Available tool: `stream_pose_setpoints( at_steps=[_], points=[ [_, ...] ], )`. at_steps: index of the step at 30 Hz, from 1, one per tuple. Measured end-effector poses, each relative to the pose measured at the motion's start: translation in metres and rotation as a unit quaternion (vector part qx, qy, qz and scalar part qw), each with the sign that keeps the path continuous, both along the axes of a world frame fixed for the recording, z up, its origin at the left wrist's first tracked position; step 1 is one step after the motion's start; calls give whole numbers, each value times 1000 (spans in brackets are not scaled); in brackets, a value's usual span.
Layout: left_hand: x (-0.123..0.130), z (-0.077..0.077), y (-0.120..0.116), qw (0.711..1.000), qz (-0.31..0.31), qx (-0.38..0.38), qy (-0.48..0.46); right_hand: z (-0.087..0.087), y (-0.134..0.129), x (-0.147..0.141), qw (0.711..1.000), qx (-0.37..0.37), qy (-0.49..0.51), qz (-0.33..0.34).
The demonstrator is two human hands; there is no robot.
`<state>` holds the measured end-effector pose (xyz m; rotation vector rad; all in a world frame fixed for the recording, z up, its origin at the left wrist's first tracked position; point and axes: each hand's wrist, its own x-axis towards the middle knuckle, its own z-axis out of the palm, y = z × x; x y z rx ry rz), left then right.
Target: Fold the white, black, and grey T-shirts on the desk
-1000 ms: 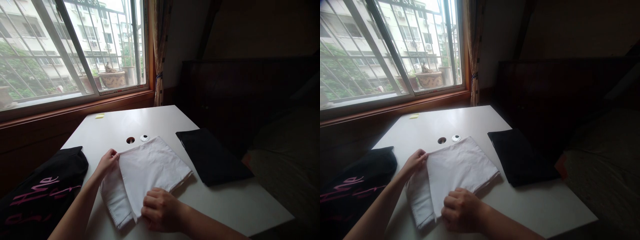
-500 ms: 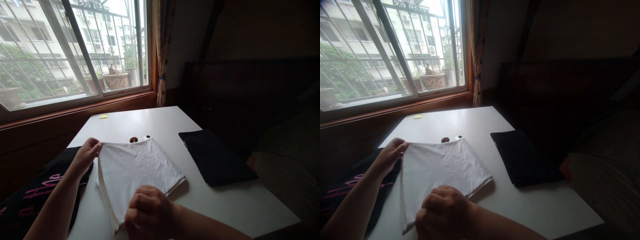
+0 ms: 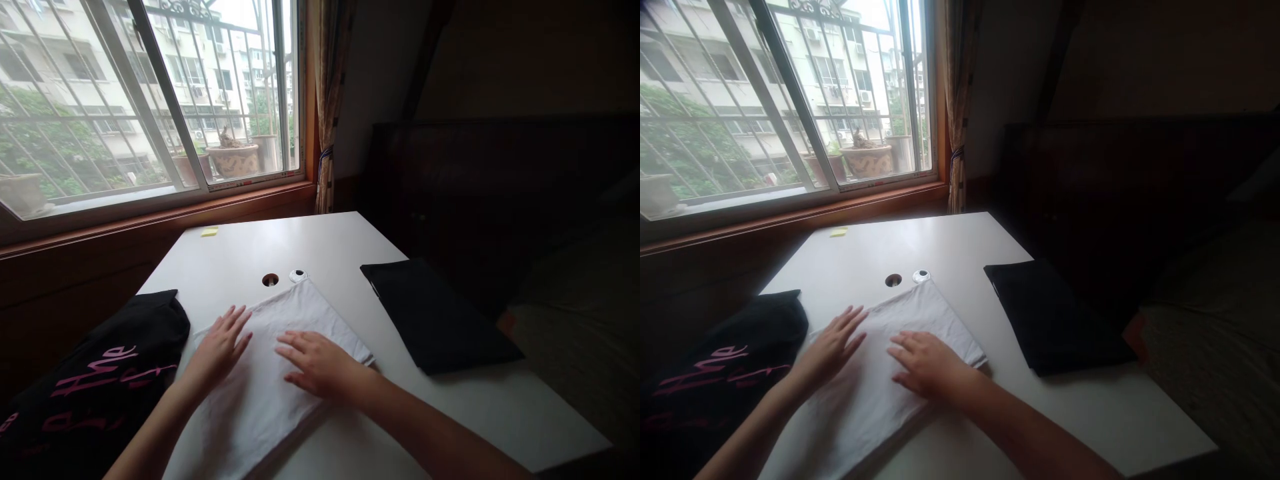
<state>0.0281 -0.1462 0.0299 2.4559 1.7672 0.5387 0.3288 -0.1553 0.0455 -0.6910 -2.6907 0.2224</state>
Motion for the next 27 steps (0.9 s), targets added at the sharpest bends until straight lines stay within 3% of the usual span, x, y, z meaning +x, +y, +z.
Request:
stream_pose_setpoints(
  at_steps=[3,7,13,20,27],
  points=[
    [22,-21,-1,998,-16,-30,48,-16,13,29,997,-46,-51,-44],
    [26,-29,-2,996,-17,-35,76,-27,-2,56,994,-86,-70,-6],
    [22,-26,-4,996,-35,-21,82,-20,-26,77,994,-81,-68,23],
    [28,-9,-19,972,-199,-2,121,-13,-29,93,989,-121,-74,30],
    [47,-8,-39,972,-174,-6,160,-11,-14,107,989,-134,-58,-7]
  ],
)
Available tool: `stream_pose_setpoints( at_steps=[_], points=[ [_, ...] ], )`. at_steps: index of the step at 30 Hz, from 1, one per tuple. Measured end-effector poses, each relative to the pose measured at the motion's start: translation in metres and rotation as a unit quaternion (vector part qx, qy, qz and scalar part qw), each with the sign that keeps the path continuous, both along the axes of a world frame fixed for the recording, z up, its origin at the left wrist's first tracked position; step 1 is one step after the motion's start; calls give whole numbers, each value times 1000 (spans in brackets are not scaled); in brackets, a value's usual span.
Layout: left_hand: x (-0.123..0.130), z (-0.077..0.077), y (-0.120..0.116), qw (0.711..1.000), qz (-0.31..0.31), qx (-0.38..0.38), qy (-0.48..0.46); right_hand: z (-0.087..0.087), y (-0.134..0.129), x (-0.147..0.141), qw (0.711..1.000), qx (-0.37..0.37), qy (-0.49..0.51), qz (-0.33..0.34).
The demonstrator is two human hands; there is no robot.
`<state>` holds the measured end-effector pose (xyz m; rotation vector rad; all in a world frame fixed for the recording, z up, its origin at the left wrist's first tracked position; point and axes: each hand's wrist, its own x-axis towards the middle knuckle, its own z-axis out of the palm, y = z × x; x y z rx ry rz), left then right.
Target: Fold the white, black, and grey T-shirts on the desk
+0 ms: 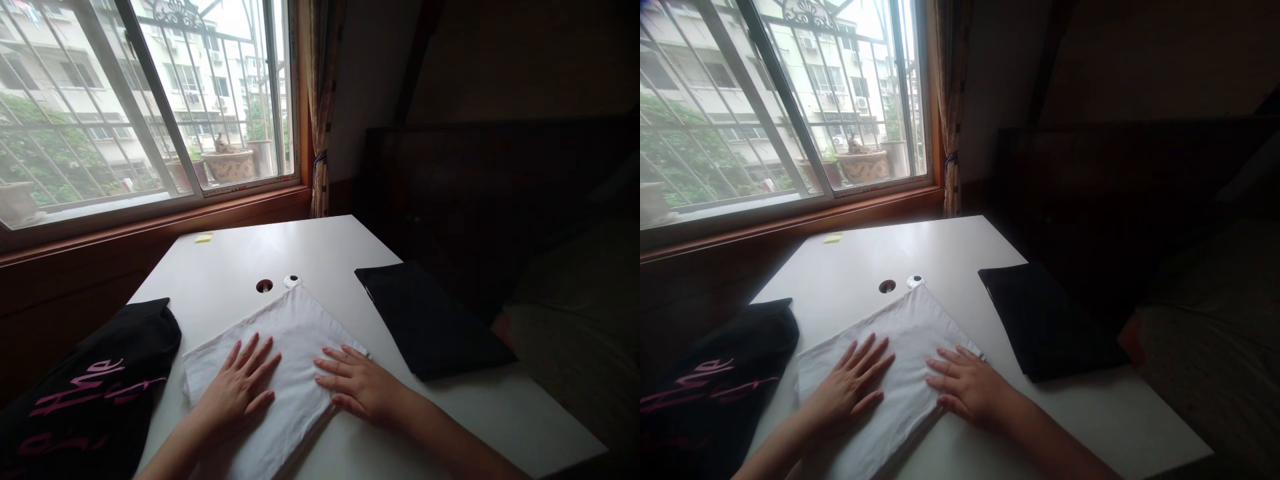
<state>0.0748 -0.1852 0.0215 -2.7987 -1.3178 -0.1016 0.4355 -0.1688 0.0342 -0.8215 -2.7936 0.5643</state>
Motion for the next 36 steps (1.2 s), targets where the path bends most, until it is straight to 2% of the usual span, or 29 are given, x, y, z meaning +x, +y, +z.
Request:
stream_pose_setpoints(
  at_steps=[4,7,9,11,14,17,19,20,21,23,25,27,30,33,36],
  points=[
    [25,-5,-16,999,42,-11,-8,3,21,11,998,30,-4,-46],
    [54,-10,-29,995,90,-30,-17,6,41,20,996,47,-20,-80],
    [74,-15,-37,994,98,-36,-24,7,54,25,992,59,-19,-106],
    [92,-20,-44,996,75,-41,-31,5,64,27,987,69,-12,-142],
    [108,-26,-50,998,-2,-51,-38,-5,72,29,979,67,15,-191],
    [108,-20,-46,992,-92,-79,-42,-20,70,30,972,61,60,-217],
    [105,-5,-35,985,-123,-109,-42,-29,68,32,969,66,76,-224],
    [104,4,-27,984,-119,-122,-43,-34,67,33,968,71,80,-226],
    [103,14,-17,986,-99,-129,-43,-38,66,34,967,76,83,-229],
    [104,29,9,992,-18,-114,-49,-46,67,35,963,91,91,-235],
    [106,34,40,993,43,-97,-46,-53,70,35,959,111,104,-239],
    [106,29,69,992,81,-94,-34,-59,73,35,955,132,116,-238],
    [100,12,100,990,100,-89,-38,-64,76,34,950,162,124,-235],
    [86,-1,115,989,117,-76,-47,-64,75,33,948,175,113,-240],
    [67,-5,119,985,153,-70,-48,-61,74,32,948,174,96,-250]
  ],
)
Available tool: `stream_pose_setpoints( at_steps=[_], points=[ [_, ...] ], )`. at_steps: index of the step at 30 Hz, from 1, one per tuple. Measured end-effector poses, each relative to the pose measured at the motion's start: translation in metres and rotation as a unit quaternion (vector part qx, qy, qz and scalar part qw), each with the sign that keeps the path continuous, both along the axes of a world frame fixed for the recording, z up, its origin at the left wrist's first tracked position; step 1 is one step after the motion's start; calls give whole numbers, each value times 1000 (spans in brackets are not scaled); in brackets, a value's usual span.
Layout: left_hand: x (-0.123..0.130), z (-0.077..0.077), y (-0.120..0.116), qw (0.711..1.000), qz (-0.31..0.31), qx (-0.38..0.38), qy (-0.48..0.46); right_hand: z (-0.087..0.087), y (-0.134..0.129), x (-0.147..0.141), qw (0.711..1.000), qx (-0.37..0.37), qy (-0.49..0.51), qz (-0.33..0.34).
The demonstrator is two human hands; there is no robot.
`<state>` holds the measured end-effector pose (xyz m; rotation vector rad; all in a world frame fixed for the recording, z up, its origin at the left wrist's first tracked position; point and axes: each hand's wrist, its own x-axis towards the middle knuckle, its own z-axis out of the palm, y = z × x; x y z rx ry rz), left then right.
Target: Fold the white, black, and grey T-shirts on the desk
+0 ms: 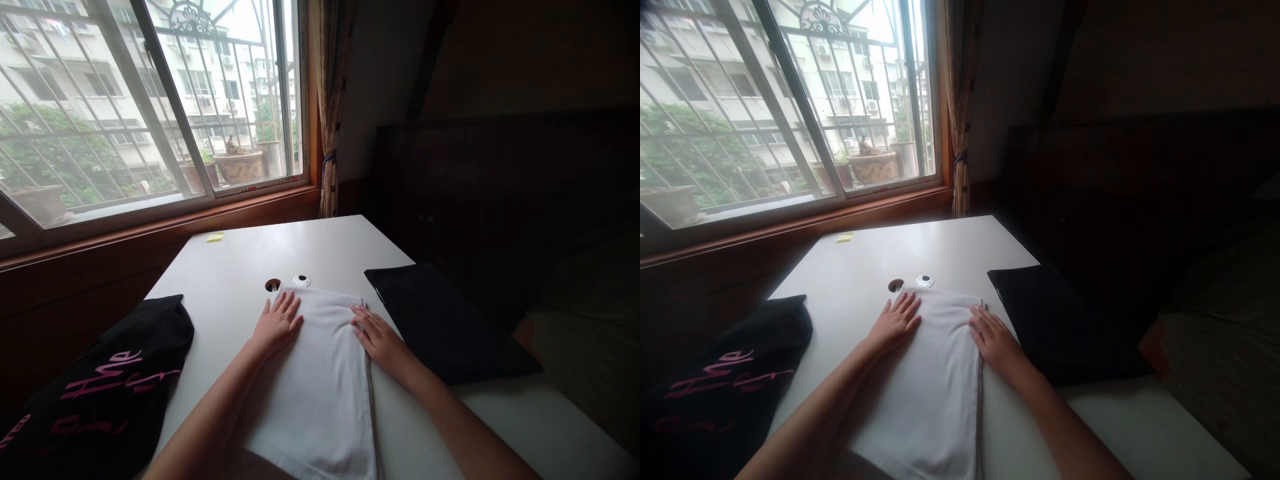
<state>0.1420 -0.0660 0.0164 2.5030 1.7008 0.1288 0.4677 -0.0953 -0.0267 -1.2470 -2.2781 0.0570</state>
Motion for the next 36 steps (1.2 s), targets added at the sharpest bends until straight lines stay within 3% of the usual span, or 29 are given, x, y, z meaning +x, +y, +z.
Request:
stream_pose_setpoints(
  at_steps=[4,10,20,24,28,32,36],
  points=[
    [-26,0,-5,999,51,5,2,2,0,0,1000,-12,-7,-21],
    [-52,-2,-30,997,78,10,2,-1,2,1,998,-35,-17,-55],
    [-56,-10,-92,992,124,22,17,-7,5,4,993,-31,-23,-108],
    [-62,-14,-102,991,127,37,1,-1,1,2,995,-36,-15,-93],
    [-71,-18,-94,991,124,55,-14,16,-7,-7,998,-33,14,-61],
    [-78,-22,-88,991,120,61,-10,35,-21,-26,998,-41,6,57],
    [-82,-28,-88,991,117,67,-4,40,-31,-41,985,-91,-24,145]
  ],
)
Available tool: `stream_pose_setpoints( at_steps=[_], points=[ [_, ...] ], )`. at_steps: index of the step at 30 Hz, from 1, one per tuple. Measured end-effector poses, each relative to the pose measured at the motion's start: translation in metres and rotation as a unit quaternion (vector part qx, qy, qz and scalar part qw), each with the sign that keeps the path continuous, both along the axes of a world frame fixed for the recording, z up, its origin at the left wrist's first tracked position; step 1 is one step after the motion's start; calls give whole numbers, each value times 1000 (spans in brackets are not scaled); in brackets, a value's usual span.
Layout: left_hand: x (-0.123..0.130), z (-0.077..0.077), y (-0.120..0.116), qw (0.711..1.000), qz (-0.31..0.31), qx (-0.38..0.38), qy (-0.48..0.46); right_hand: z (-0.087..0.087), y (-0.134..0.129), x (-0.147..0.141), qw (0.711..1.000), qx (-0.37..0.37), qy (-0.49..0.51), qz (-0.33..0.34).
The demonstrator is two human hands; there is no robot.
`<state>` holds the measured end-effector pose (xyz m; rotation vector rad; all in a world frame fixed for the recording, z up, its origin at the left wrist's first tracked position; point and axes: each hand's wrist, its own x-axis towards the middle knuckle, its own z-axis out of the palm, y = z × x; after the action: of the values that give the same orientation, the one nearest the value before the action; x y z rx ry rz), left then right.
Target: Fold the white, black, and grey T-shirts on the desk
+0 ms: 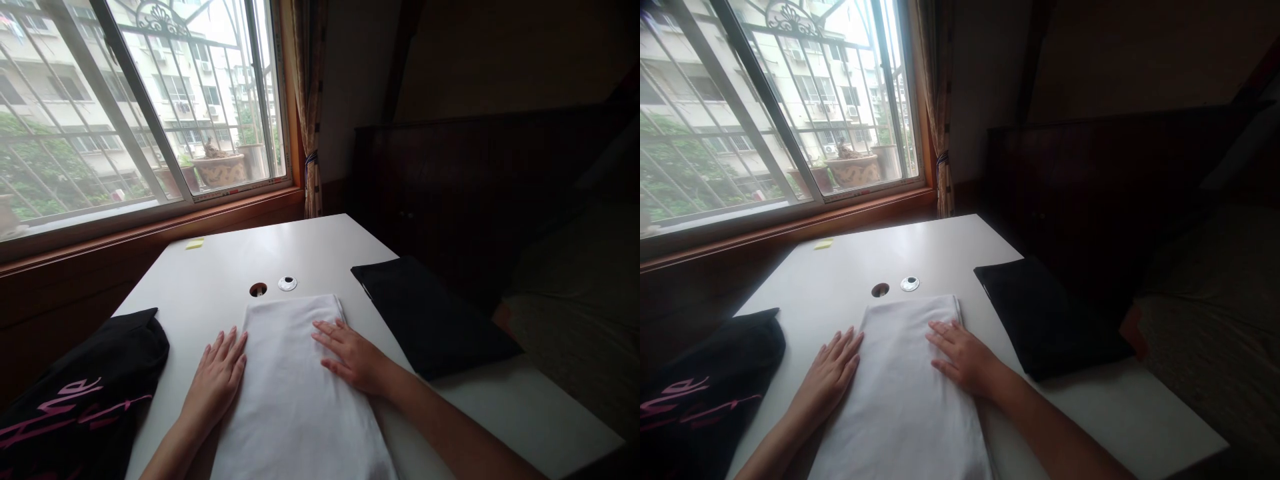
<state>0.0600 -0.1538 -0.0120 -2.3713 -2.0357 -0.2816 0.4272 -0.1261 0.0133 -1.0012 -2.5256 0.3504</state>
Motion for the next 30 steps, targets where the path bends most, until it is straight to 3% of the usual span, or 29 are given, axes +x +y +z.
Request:
stream_pose_setpoints(
  at_steps=[2,7,10,18,22,30],
  points=[
    [-1,-2,0,1000,-1,5,-1,-3,1,-1,1000,-14,-18,-22],
    [-3,-5,0,1000,-5,8,-2,-16,22,16,982,-26,-58,-177],
    [-3,-5,1,1000,-6,6,0,-22,33,28,970,-10,-50,-237],
    [-5,-2,-1,1000,-14,5,-4,-21,20,20,983,35,19,-178],
    [-5,0,-2,1000,-15,3,-12,-20,19,19,982,21,-6,-189],
    [-11,-2,0,996,-42,60,-52,-20,27,28,972,29,68,-224]
  ],
)
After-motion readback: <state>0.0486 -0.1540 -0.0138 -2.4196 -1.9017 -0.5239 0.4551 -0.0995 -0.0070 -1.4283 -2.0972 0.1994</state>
